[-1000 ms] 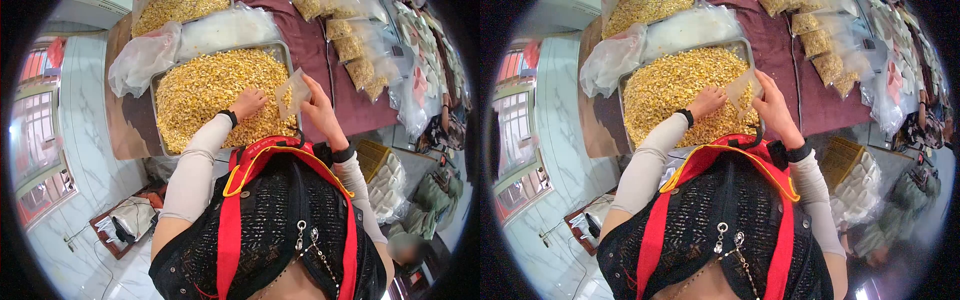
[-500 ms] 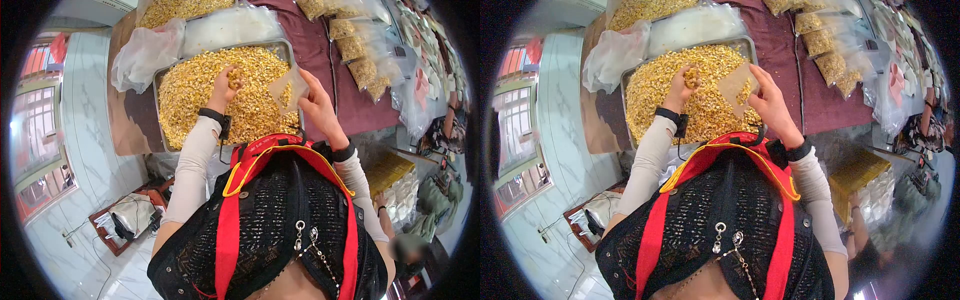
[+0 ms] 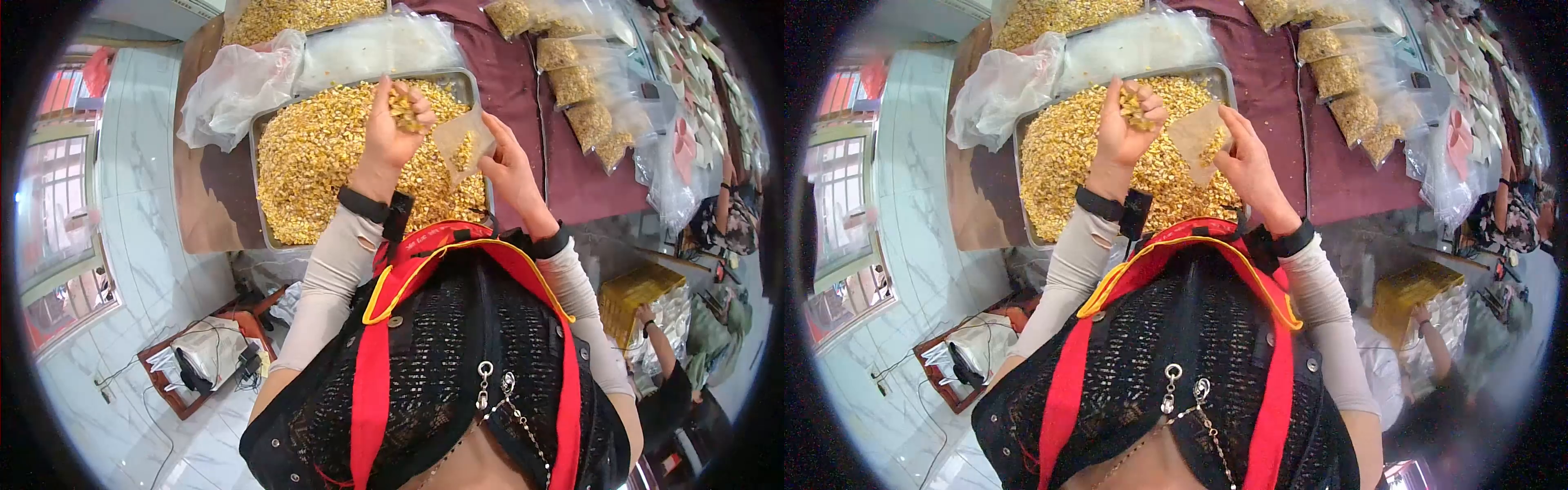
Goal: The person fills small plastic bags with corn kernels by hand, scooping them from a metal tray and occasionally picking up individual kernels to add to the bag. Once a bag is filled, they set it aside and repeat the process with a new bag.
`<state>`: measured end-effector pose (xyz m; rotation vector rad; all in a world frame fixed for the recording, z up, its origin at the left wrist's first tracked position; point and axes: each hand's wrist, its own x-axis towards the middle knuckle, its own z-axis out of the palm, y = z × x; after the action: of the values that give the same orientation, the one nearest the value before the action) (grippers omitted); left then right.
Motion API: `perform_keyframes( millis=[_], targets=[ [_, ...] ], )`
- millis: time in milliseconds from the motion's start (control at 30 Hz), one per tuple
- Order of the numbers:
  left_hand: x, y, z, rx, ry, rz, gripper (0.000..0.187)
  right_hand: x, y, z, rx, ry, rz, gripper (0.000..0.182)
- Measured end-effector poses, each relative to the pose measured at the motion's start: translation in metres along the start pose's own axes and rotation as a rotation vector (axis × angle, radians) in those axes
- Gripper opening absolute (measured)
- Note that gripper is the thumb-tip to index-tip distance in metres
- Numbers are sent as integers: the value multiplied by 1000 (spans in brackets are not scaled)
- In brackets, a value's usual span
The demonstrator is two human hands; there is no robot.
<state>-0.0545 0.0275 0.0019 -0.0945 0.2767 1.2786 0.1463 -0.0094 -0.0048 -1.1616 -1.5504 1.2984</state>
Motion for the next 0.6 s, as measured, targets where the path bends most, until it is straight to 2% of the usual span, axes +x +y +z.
perform_keyframes(
  millis=[67,100,167,200,267,400,600],
  targets=[
    [1,-16,13,121,-151,37,36,-1,-2,1,25,-1,22,62],
    [1,-24,20,124,-151,34,36,-2,-3,1,27,4,22,62],
    [1,-41,31,384,-91,180,40,-2,-4,0,-3,0,15,62],
    [3,-46,31,386,-93,174,40,-3,-2,0,-2,6,15,62],
    [5,-54,31,588,-92,272,41,-4,2,-1,9,17,0,62],
    [5,-59,33,723,-115,356,40,-5,3,-4,-11,22,-17,63],
    [4,-63,37,774,-115,354,39,-4,2,-3,56,22,20,62]
  ],
)
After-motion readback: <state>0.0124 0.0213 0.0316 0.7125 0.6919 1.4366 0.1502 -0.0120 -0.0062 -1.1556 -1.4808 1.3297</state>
